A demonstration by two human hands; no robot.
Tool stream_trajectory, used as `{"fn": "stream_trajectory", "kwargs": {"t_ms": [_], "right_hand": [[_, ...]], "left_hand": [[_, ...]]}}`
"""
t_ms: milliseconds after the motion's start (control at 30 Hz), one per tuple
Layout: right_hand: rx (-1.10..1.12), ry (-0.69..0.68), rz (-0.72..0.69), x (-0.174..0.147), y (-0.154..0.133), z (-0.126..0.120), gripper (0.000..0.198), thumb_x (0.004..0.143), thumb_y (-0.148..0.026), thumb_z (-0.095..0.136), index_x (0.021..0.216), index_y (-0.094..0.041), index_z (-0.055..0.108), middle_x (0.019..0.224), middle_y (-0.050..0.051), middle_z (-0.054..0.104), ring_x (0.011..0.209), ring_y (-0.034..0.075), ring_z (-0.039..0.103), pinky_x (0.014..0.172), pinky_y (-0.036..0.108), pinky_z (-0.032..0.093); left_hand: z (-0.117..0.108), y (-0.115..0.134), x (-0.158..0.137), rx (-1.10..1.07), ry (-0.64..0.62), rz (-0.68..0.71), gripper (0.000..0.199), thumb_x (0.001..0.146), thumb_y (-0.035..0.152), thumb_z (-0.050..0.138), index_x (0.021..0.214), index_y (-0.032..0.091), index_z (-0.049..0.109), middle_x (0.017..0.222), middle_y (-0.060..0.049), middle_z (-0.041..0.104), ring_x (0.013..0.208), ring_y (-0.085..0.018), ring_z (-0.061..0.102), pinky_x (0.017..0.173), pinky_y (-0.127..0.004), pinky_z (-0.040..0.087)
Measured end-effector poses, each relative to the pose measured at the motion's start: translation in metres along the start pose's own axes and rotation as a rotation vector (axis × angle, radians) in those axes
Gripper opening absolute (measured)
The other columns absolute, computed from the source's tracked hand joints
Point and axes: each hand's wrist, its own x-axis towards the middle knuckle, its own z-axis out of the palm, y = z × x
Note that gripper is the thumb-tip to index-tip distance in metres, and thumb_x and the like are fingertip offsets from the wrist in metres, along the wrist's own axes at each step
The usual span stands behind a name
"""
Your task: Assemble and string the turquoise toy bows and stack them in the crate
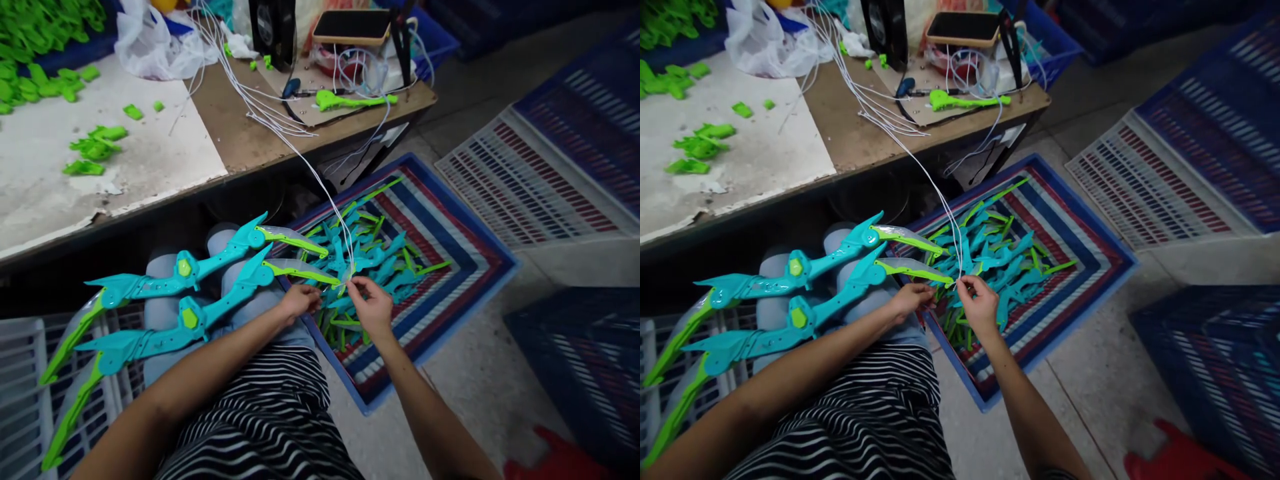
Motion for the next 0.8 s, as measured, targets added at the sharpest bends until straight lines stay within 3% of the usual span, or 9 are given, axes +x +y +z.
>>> {"fn": "stream_trajectory", "kwargs": {"t_ms": [167,267,400,500,600,700,800], "right_hand": [[-0.126,0.004,-0.284,-0.005,0.002,0.004,0.011,0.085,-0.026,0.056,0.078,-0.021,0.063,0.074,0.003,0.067,0.061,0.015,0.06,0.058,0.027,0.049],[-0.114,-0.056,-0.325,-0.009,0.007,0.006,0.01,0.086,-0.025,0.056,0.08,-0.022,0.064,0.078,0.004,0.068,0.071,0.017,0.063,0.063,0.029,0.051],[-0.002,-0.069,-0.136,-0.013,0.019,0.011,0.012,0.084,-0.032,0.058,0.078,-0.022,0.063,0.078,0.003,0.067,0.071,0.018,0.062,0.064,0.031,0.05],[0.173,-0.028,0.126,-0.011,0.025,0.018,0.021,0.079,-0.042,0.06,0.075,-0.021,0.06,0.081,0.004,0.067,0.073,0.019,0.063,0.063,0.031,0.05],[0.343,-0.087,0.343,-0.01,0.024,0.028,0.028,0.072,-0.048,0.063,0.073,-0.021,0.055,0.069,0.001,0.063,0.061,0.017,0.059,0.056,0.029,0.048],[0.386,-0.084,0.412,-0.01,0.017,0.032,0.031,0.068,-0.049,0.067,0.072,-0.022,0.052,0.061,-0.002,0.058,0.055,0.014,0.055,0.055,0.028,0.047],[0.381,-0.044,0.43,-0.013,0.011,0.026,0.031,0.067,-0.049,0.068,0.073,-0.022,0.053,0.062,-0.002,0.058,0.055,0.014,0.054,0.055,0.028,0.047]], "left_hand": [[0.002,-0.001,0.006,-0.057,-0.024,-0.012,0.013,0.082,0.012,0.062,0.094,0.01,0.066,0.068,-0.002,0.065,0.056,-0.009,0.06,0.055,-0.018,0.044],[0.005,0.0,0.011,-0.12,-0.135,-0.025,0.014,0.083,0.013,0.061,0.096,0.011,0.065,0.071,-0.004,0.066,0.058,-0.009,0.061,0.057,-0.019,0.047],[0.013,0.003,0.017,-0.166,-0.282,-0.006,0.01,0.082,0.017,0.066,0.078,0.008,0.063,0.067,-0.005,0.065,0.057,-0.009,0.061,0.06,-0.019,0.049],[0.02,0.005,0.019,-0.041,-0.232,0.031,0.013,0.085,0.016,0.061,0.074,0.008,0.061,0.064,-0.004,0.065,0.053,-0.008,0.059,0.057,-0.018,0.048],[0.019,0.008,0.011,0.068,-0.178,0.037,0.02,0.086,0.018,0.057,0.068,0.01,0.059,0.057,-0.001,0.061,0.046,-0.007,0.055,0.05,-0.018,0.044],[-0.008,0.012,-0.02,0.207,-0.129,0.064,0.027,0.085,0.02,0.055,0.059,0.013,0.056,0.048,0.002,0.055,0.04,-0.007,0.048,0.043,-0.018,0.036],[-0.067,0.01,-0.083,0.531,-0.053,0.164,0.03,0.083,0.03,0.054,0.058,0.015,0.058,0.052,0.001,0.056,0.046,-0.008,0.047,0.047,-0.018,0.035]]}}
